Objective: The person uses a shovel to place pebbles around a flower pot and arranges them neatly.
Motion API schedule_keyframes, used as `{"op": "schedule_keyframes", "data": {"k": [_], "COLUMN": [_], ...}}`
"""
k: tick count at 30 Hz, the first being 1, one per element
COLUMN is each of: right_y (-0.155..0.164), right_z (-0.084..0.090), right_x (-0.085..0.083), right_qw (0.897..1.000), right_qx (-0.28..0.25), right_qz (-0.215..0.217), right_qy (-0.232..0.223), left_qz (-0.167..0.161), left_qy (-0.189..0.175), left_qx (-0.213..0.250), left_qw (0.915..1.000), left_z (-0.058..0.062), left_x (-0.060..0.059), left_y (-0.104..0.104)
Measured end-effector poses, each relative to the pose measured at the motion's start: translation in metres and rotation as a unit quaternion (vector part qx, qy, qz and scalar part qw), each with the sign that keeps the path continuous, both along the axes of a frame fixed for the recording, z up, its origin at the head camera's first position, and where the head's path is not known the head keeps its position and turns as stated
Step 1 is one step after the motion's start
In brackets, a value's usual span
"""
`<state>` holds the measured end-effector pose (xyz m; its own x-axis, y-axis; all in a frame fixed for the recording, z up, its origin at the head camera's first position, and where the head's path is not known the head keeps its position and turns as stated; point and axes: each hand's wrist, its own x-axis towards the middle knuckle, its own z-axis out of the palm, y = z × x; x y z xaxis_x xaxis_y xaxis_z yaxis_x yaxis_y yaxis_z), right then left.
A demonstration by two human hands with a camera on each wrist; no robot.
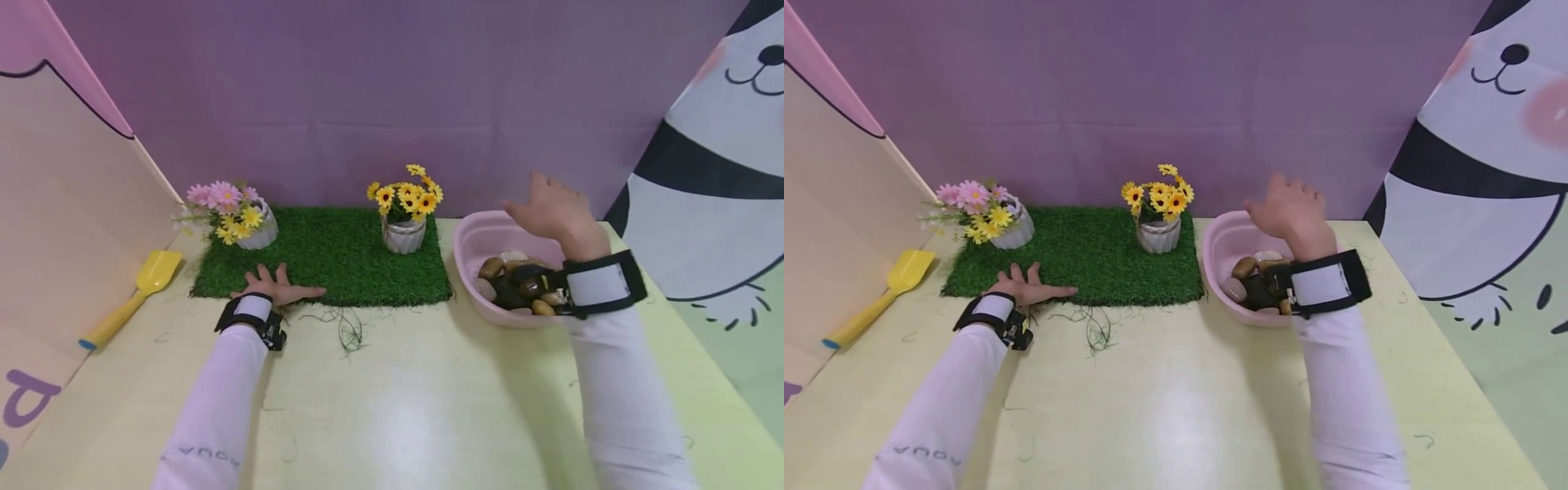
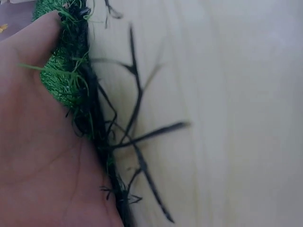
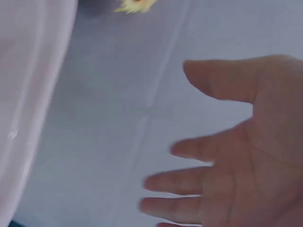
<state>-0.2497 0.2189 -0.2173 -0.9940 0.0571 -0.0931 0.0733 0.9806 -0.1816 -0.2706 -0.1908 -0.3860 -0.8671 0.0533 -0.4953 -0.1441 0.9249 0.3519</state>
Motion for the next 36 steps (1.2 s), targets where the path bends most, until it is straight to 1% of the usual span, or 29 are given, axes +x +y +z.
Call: {"op": "schedule_keyframes", "data": {"k": [3,6,9,12,14,18,20,22,25,28,30,32,36], "right_y": [0.013,0.028,0.045,0.056,0.059,0.061,0.062,0.064,0.065,0.068,0.071,0.074,0.077], "right_z": [-0.009,-0.025,-0.043,-0.054,-0.058,-0.063,-0.064,-0.064,-0.062,-0.062,-0.063,-0.066,-0.071], "right_x": [-0.016,-0.034,-0.044,-0.048,-0.050,-0.051,-0.050,-0.049,-0.048,-0.051,-0.054,-0.056,-0.058], "right_qw": [0.999,0.996,0.991,0.987,0.989,0.994,0.995,0.994,0.993,0.989,0.988,0.988,0.995], "right_qx": [-0.020,-0.062,-0.099,-0.108,-0.097,-0.057,-0.041,-0.032,-0.038,-0.065,-0.079,-0.087,-0.073], "right_qz": [-0.028,-0.058,-0.093,-0.116,-0.114,-0.073,-0.054,-0.045,-0.038,-0.047,-0.058,-0.065,-0.042], "right_qy": [0.023,0.032,0.016,-0.008,-0.021,-0.057,-0.077,-0.093,-0.109,-0.121,-0.120,-0.107,-0.051], "left_qz": [0.003,0.005,0.002,-0.002,-0.002,-0.006,-0.009,-0.012,-0.013,-0.013,-0.014,-0.016,-0.015], "left_qy": [0.000,0.001,0.001,-0.001,-0.002,-0.004,-0.006,-0.008,-0.014,-0.016,-0.015,-0.015,-0.017], "left_qx": [0.000,-0.005,-0.010,-0.017,-0.020,-0.025,-0.025,-0.024,-0.022,-0.021,-0.022,-0.023,-0.021], "left_qw": [1.0000,1.0000,0.9999,0.9998,0.9998,0.9997,0.9996,0.9996,0.9996,0.9996,0.9995,0.9995,0.9995], "left_z": [0.001,0.001,0.002,0.004,0.005,0.007,0.008,0.009,0.009,0.009,0.009,0.009,0.007], "left_x": [0.000,0.000,0.001,0.001,0.001,0.000,-0.001,-0.002,-0.003,-0.003,-0.003,-0.003,-0.003], "left_y": [-0.002,-0.002,0.000,0.001,0.000,0.000,-0.001,-0.001,-0.002,-0.002,-0.002,-0.001,-0.001]}}
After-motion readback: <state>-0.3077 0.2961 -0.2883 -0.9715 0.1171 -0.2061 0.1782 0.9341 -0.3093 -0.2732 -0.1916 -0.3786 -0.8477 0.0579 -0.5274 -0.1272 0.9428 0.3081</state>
